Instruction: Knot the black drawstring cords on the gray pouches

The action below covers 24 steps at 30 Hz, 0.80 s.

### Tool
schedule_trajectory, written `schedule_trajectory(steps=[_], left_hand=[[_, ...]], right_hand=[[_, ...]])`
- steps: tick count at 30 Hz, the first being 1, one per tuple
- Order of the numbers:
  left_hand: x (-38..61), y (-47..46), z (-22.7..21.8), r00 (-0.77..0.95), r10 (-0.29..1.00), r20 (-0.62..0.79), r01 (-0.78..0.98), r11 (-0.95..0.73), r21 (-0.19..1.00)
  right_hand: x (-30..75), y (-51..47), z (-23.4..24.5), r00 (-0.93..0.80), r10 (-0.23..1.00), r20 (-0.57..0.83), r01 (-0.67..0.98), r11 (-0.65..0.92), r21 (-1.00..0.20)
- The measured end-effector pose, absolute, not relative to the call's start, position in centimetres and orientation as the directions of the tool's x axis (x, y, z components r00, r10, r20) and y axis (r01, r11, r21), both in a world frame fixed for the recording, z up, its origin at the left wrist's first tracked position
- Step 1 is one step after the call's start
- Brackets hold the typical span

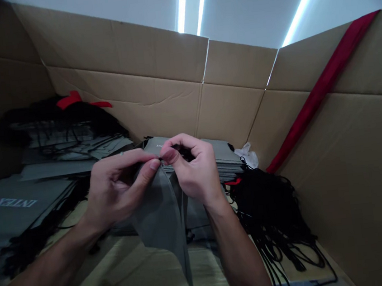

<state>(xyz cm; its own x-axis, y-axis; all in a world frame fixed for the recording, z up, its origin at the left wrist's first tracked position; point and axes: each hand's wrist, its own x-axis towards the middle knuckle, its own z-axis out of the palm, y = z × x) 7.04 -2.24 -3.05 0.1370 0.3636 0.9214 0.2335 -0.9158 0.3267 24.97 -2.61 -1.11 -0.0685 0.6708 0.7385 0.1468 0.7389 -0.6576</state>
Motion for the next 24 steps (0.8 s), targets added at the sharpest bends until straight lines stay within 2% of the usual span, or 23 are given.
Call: schedule_trajectory(steps=[5, 8, 11, 14, 18, 21, 24], left_hand=[[6.1, -0.4, -3.1, 0.057, 0.446, 0.893, 0.304, -0.860, 0.410], [5.1, 1.3, -2.7, -0.040, 0.445, 0.895, 0.299, -0.849, 0.436], [4.2, 2.8, -2.3, -0.160, 0.429, 0.889, 0.292, -0.840, 0.458], [3.3, 3.9, -2.1, -0.216, 0.455, 0.864, 0.250, -0.829, 0.500], [2.0, 4.9, -1.8, -0.135, 0.533, 0.835, 0.195, -0.812, 0.550], [0.8, 5.2, -1.6, 0.045, 0.652, 0.757, 0.201, -0.748, 0.633], [-0.1, 4.9, -1.3, 0.164, 0.728, 0.665, 0.259, -0.683, 0.683]], right_hand=[[26.2, -2.4, -0.6, -0.168, 0.718, 0.675, 0.168, 0.696, -0.698], [28.3, -2.5, -0.2, -0.316, 0.789, 0.526, 0.361, 0.613, -0.702], [29.9, -2.0, -0.3, -0.376, 0.842, 0.388, 0.576, 0.540, -0.613], [30.3, -1.0, -0.7, -0.387, 0.845, 0.369, 0.573, 0.534, -0.621], [30.1, 0.2, -1.1, -0.295, 0.849, 0.438, 0.513, 0.527, -0.677], [30.4, 0.8, -1.2, -0.151, 0.850, 0.505, 0.522, 0.503, -0.689], [30.8, 1.3, -1.3, -0.084, 0.841, 0.535, 0.542, 0.489, -0.684]])
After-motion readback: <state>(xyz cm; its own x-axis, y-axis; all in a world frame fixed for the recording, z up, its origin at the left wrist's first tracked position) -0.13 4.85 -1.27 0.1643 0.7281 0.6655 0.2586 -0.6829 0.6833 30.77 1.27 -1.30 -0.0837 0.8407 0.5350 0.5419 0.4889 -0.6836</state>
